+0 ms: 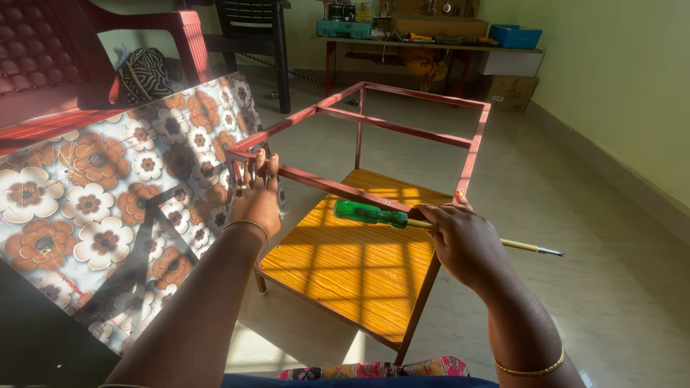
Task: The person assembles a red metal furniture frame by inserting and tightening screws into the frame joints using a screwdriver. The person repeatedly picks up screws from the floor and secures them into the frame.
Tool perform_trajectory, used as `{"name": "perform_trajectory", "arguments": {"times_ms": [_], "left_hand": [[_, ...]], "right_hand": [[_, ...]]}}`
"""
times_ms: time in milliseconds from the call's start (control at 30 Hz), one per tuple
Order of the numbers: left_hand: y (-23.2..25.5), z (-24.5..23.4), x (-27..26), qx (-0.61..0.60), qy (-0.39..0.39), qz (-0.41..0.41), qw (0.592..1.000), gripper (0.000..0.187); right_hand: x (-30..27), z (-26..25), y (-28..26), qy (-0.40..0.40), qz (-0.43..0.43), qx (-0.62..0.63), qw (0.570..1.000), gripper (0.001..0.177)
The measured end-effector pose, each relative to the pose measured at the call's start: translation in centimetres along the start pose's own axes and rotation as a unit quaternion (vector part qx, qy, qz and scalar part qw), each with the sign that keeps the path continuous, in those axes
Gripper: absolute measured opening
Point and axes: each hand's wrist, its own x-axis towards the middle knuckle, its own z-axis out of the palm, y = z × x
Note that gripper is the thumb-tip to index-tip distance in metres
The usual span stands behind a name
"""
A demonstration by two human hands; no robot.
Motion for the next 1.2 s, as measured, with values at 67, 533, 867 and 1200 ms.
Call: {"name": "perform_trajectory", "arguments": {"times_ms": [67, 533, 867, 1200], "left_hand": [[-1.1, 0.7, 1.3, -0.019, -0.018, -0.005, 1.000, 0.105], [1.5, 0.5, 3.0, -0.150, 0.048, 0.051, 0.986, 0.089], [12.0, -0.6, -2.3, -0.344, 0.029, 0.074, 0.936, 0.080], [13.8, -2.9, -1.9, -0.429, -0.059, -0.065, 0.899, 0.113]], "right_hand": [[0.6, 0.2, -1.4, 0.017, -0.013, 0.015, 1.000, 0.041], [5.8, -2.0, 1.0, -0.105, 0.019, 0.016, 0.994, 0.041], [11.5, 1.7, 12.6, -0.104, -0.066, -0.032, 0.992, 0.042], [10.9, 3.9, 14.9, -0.097, -0.004, 0.101, 0.990, 0.045]]}}
